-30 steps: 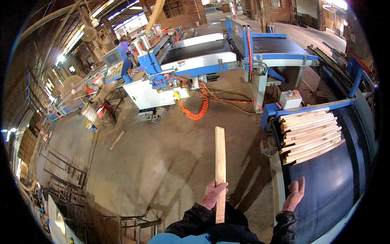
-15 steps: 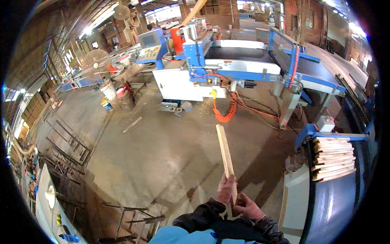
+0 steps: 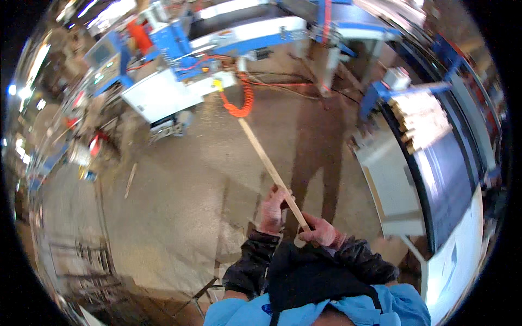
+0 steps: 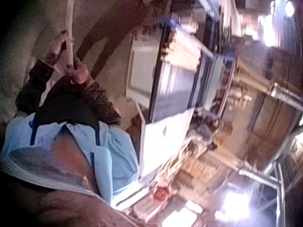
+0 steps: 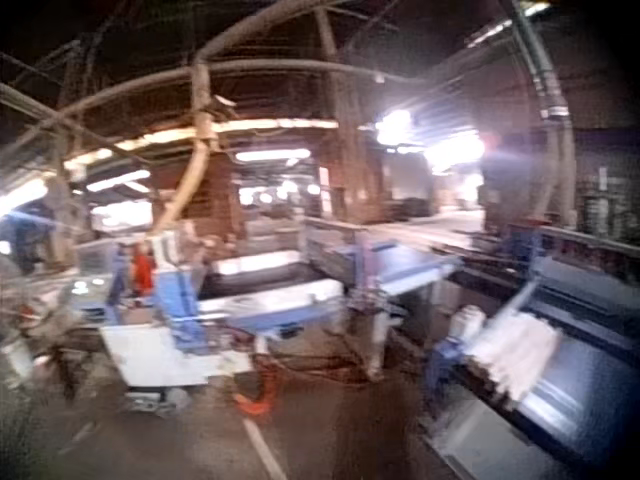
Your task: The person gathers and stacks thin wooden sticks on a metal table, then moves them to a conveyor belt. They repeatedly pick up bundles, align them, and place them in neat piles while another worker operates nearby machinery.
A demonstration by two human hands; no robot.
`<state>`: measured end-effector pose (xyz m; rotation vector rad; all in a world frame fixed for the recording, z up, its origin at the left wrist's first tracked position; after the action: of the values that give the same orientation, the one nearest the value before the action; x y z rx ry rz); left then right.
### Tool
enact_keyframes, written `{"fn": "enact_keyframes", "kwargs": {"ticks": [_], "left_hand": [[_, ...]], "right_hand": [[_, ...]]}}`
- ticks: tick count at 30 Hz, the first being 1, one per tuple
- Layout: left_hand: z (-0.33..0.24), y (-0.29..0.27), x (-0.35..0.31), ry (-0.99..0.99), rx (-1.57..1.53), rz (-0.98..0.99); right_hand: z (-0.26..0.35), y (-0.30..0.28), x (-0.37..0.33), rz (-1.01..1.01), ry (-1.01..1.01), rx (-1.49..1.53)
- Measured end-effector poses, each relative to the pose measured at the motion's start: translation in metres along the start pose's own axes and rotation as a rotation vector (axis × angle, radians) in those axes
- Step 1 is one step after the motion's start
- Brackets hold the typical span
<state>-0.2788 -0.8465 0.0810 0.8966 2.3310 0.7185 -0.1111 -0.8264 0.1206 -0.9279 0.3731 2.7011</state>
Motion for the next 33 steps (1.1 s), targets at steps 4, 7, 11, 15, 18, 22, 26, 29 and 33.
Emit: {"fn": "enact_keyframes", "kwargs": {"ticks": [4,7,11,15,18,22,26,29,33], "left_hand": [[0.027,0.042,-0.006,-0.081,0.129,0.216],[0.054,0.079,-0.03,-0.199,0.191,0.325],[0.109,0.146,-0.082,-0.242,0.305,0.496],[0.186,0.237,-0.162,-0.189,0.401,0.691],[0.233,0.285,-0.256,-0.177,0.467,0.836],[0.315,0.313,-0.357,-0.128,0.635,1.222],[0.386,0.343,-0.48,-0.35,0.73,1.581],[0.428,0.346,-0.555,-0.325,0.749,1.844],[0.447,0.346,-0.681,-0.546,0.66,2.217]], "right_hand": [[-0.016,-0.028,-0.039,-0.146,-0.179,-0.005],[-0.045,-0.037,-0.077,-0.219,-0.175,0.088],[-0.114,-0.06,-0.15,-0.455,-0.26,0.214],[-0.213,-0.08,-0.257,-0.877,-0.285,0.377],[-0.302,-0.082,-0.319,-1.172,-0.162,0.166],[-0.382,-0.052,-0.398,-1.132,-0.063,0.504],[-0.463,0.002,-0.46,-1.346,-0.162,0.751],[-0.511,0.038,-0.486,-1.542,-0.226,0.934],[-0.548,0.083,-0.485,-1.75,-0.333,1.147]]}}
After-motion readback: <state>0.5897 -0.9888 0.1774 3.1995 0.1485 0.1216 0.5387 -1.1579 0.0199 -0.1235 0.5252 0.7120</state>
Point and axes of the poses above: each hand's wrist, its own x-axis towards the middle knuckle, its own y-axis out of the palm, z = x × y, the point moved 10 cm from there along x, towards the middle knuckle, and after that the axes turned 6 degrees about y, right-handed, at the moved point
